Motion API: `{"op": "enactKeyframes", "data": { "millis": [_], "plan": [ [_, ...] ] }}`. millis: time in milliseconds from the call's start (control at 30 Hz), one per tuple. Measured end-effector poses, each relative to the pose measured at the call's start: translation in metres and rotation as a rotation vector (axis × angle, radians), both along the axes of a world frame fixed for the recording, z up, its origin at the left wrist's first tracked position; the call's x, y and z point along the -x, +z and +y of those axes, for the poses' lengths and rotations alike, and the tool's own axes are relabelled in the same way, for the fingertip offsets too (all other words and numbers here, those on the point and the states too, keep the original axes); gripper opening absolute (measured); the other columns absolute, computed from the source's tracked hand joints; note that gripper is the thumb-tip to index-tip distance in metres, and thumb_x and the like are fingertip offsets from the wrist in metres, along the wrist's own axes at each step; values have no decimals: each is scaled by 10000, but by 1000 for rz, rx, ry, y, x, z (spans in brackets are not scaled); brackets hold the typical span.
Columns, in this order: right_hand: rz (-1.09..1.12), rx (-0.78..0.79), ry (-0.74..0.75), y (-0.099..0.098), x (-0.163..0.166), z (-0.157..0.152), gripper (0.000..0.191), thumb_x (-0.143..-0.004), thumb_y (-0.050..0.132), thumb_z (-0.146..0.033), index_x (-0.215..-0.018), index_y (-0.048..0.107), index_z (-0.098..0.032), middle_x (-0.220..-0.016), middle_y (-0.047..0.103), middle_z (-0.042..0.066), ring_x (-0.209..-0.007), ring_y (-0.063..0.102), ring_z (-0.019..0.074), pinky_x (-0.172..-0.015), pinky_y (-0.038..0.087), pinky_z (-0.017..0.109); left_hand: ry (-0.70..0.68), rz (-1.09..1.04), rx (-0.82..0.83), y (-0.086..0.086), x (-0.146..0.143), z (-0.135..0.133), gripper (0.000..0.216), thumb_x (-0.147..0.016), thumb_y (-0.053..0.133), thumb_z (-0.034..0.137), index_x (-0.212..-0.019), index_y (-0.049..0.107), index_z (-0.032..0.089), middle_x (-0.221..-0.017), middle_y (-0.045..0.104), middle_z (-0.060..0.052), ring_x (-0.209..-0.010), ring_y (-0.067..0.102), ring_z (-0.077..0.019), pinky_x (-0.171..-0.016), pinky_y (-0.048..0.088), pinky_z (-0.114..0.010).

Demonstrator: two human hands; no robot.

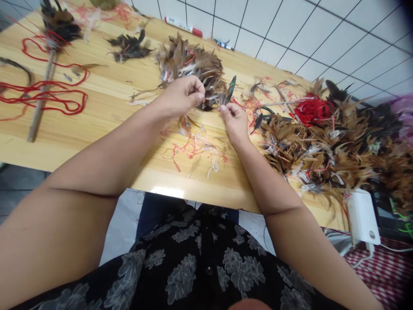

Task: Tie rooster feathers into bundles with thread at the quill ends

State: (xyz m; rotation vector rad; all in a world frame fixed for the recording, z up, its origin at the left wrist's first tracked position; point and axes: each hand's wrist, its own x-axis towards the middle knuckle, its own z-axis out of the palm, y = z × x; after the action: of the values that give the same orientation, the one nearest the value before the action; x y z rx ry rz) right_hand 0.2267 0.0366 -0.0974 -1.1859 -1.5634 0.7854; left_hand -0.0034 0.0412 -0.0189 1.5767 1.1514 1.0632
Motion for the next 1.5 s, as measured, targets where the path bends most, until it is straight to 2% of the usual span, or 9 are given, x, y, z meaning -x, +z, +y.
{"op": "enactKeyframes", "data": {
  "millis": [100,267,567,700,900,1100,1200,1367,1500],
  "plan": [
    [-13,-5,4,1,1,0,648,-1039,724,-854,-987,841,-218,-895,690,6,-835,581,162,-820,501,332,-8,-212,116,-4,-13,-5,305,-978,786,-73,-922,715,217,-735,633,32,-694,531,-149,-694,426,-312],
    [-41,-9,8,7,4,-5,601,-1012,806,-808,-919,840,-215,-857,662,3,-860,603,172,-854,518,344,4,-309,188,-7,-28,-14,334,-965,734,-123,-845,662,180,-703,664,29,-648,632,-120,-671,481,-252],
    [-26,30,110,19,13,-13,643,-927,888,-822,-787,744,-211,-802,590,-16,-814,564,152,-822,500,341,-38,-256,119,-23,-27,-12,273,-891,839,-78,-883,751,180,-826,718,9,-759,669,-163,-790,520,-300],
    [17,46,90,18,14,-14,677,-913,879,-851,-760,683,-221,-783,550,-30,-789,524,138,-791,471,326,-38,-227,84,-14,-26,-15,240,-907,850,-37,-892,757,183,-828,711,5,-769,636,-170,-787,489,-315],
    [140,90,48,12,7,-10,695,-943,791,-918,-871,719,-231,-811,579,-27,-783,518,133,-756,470,300,208,103,-74,7,2,1,282,-977,770,-48,-861,745,208,-826,689,7,-796,544,-168,-883,454,-359],
    [156,91,21,9,3,-7,696,-945,780,-931,-888,737,-239,-813,586,-23,-792,534,141,-777,510,302,-48,607,-226,2,21,8,106,-911,795,133,-897,838,228,-880,740,-49,-1076,668,-299,-1136,517,-417],
    [141,103,20,9,3,-7,670,-970,774,-909,-913,757,-242,-815,593,-21,-812,559,148,-803,535,308,-80,804,-298,-1,15,3,236,-941,682,142,-1056,883,190,-1064,796,-106,-1166,717,-335,-1133,551,-467],
    [131,93,14,7,4,-7,675,-978,758,-914,-910,756,-243,-824,599,-21,-810,543,148,-810,531,311,-68,748,-295,-8,12,3,173,-996,670,166,-931,805,252,-1024,784,-86,-1262,695,-324,-1191,519,-458],
    [118,77,9,8,6,-8,676,-988,745,-910,-923,755,-237,-832,616,-16,-811,547,151,-800,520,315,-2,557,-233,-7,11,6,209,-912,727,74,-811,686,253,-873,687,-36,-1068,691,-290,-1101,509,-407]
  ]
}}
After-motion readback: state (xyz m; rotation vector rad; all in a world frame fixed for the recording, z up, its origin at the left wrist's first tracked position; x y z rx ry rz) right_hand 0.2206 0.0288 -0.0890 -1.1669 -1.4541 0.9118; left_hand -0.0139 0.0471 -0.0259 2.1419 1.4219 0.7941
